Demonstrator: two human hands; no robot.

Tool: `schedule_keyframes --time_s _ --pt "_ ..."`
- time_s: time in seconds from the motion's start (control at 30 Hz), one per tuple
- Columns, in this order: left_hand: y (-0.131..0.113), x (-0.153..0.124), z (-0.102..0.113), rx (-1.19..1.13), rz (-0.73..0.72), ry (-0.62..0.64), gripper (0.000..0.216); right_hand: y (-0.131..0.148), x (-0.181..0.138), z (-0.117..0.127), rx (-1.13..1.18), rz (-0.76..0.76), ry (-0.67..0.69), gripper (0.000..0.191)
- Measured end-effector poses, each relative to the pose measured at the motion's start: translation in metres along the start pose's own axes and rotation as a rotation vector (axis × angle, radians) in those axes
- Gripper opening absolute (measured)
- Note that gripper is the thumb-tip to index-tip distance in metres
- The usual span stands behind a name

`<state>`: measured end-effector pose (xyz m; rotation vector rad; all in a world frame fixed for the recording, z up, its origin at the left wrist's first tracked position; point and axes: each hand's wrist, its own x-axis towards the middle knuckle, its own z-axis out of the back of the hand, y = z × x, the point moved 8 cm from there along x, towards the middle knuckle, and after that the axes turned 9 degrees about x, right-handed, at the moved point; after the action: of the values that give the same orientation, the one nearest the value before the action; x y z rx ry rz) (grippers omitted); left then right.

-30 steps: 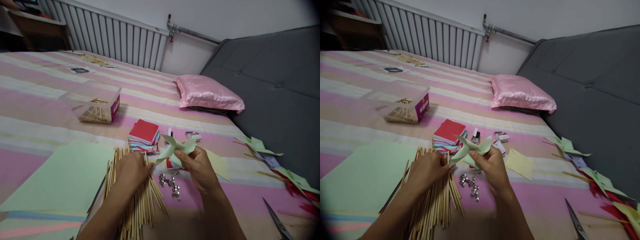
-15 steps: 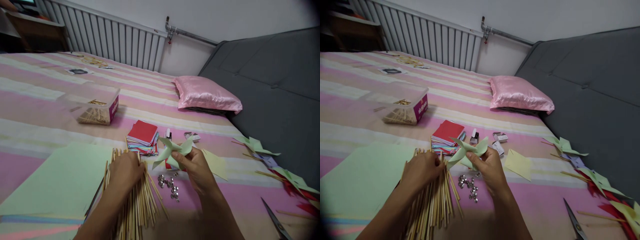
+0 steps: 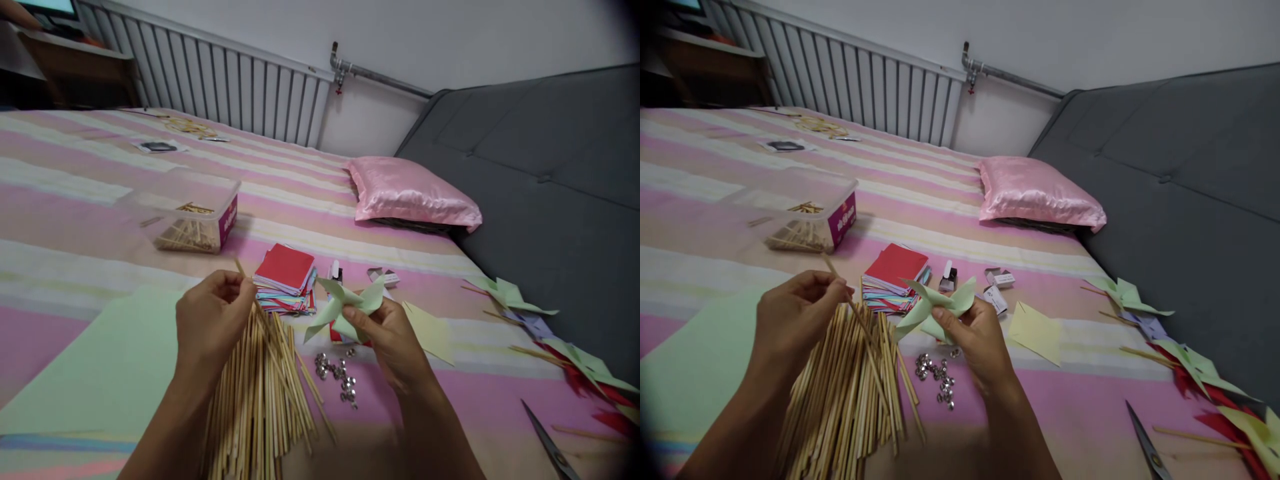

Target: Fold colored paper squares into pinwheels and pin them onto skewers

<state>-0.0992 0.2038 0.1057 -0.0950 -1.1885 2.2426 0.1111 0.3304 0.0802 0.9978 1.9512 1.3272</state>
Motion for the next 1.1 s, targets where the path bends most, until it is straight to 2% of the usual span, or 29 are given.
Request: schedule_keyframes --time_s 0.1,0.27,0.4,0.5,0.6,0.7,0.9,1.1 --pt "-0.006 -0.004 0.005 -0.309 0.006 -0.069 0.012 0.000 0.000 0.000 0.011 -0.013 0.002 0.022" --pt "-0.013 -0.006 0.008 -0.581 0.007 -0.107 0.011 -0.002 0.001 -0.001 0.037 -0.024 0.037 0.021" --pt "-0.005 -0.003 -0.002 -0.810 0.124 -0.026 0.012 -0.003 -0.001 -0.005 0.103 -0.039 0.113 0.019" --pt "-0.005 -0.003 -0.013 -0.936 0.202 0.074 0.012 0.005 -0.003 -0.015 0.147 0.041 0.224 0.019" --pt "-0.008 -0.007 -0.019 -1.013 0.237 0.126 0.011 0.018 -0.005 -0.023 0.171 0.183 0.291 0.021" --pt "-0.011 -0.010 -0.024 -1.058 0.255 0.147 0.013 0.023 -0.005 -0.024 0.235 0.253 0.284 0.021" --pt "-0.014 -0.013 -0.030 -1.085 0.263 0.162 0.016 0.017 0.000 -0.015 0.361 0.217 0.193 0.028" --pt "-0.015 -0.017 -0.035 -1.122 0.318 0.190 0.016 0.014 0.002 -0.010 0.481 0.178 0.156 0.026"
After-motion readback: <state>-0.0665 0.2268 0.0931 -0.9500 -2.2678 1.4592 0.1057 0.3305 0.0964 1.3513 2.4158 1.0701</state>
